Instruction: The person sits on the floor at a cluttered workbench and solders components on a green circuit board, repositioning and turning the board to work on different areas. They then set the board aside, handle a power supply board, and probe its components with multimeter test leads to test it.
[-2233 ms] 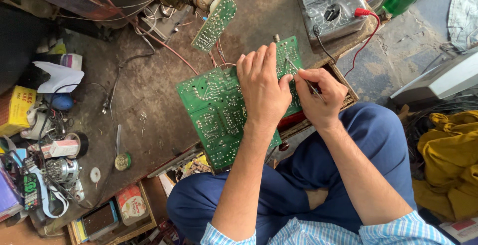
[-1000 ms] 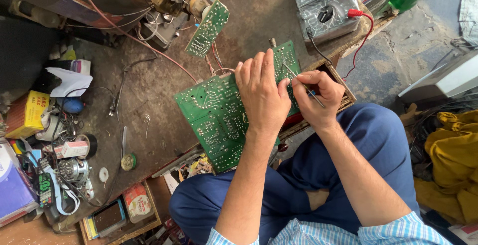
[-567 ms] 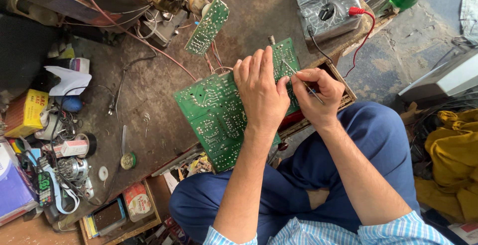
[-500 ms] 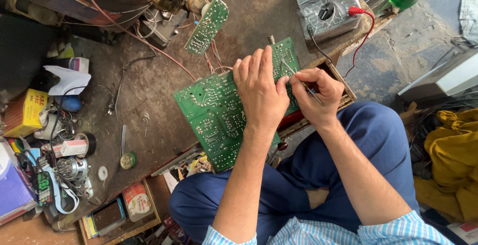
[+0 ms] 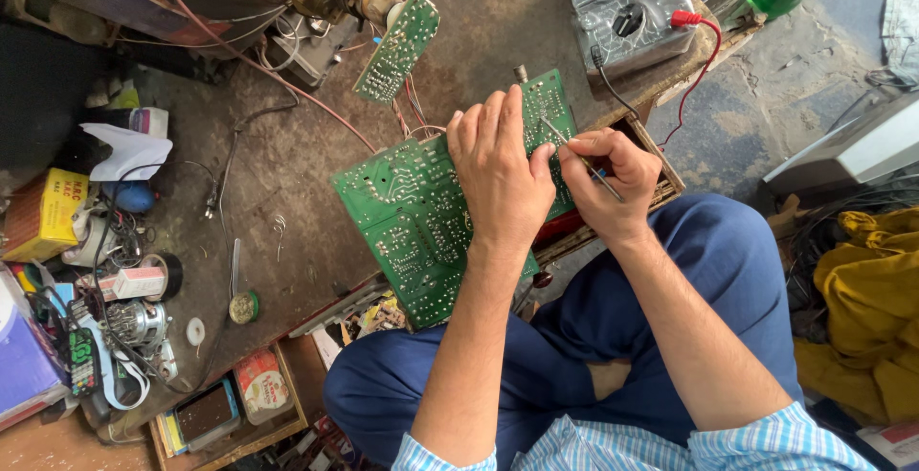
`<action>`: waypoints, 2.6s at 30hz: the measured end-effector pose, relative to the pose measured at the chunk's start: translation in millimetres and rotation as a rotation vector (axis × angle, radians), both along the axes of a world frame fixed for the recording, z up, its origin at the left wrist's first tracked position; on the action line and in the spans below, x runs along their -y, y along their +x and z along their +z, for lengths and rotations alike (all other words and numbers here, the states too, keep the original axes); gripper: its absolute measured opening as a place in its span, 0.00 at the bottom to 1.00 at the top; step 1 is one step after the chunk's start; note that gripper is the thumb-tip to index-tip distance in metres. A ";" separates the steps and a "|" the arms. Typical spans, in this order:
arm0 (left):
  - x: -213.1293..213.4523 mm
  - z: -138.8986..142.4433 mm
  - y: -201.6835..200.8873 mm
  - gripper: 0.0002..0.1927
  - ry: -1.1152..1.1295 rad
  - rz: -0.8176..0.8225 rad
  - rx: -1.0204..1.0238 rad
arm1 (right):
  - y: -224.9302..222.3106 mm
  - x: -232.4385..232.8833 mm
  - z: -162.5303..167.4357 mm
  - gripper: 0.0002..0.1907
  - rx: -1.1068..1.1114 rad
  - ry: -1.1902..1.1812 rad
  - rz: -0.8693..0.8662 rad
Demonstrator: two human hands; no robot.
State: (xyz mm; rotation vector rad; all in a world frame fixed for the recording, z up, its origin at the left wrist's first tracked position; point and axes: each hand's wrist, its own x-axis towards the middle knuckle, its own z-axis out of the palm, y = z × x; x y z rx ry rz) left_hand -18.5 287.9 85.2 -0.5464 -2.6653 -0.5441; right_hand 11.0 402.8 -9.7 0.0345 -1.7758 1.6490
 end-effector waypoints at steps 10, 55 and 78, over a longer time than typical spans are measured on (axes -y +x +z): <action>0.5 -0.1 -0.8 0.38 -0.004 0.000 0.008 | -0.6 0.5 1.0 0.07 0.001 0.010 -0.012; -1.6 -0.8 0.2 0.38 -0.002 0.004 0.006 | -0.8 -4.3 -3.2 0.06 0.036 -0.099 0.028; -0.4 0.8 -1.1 0.38 0.014 0.006 0.029 | -0.8 -3.6 -4.1 0.06 0.058 -0.115 0.010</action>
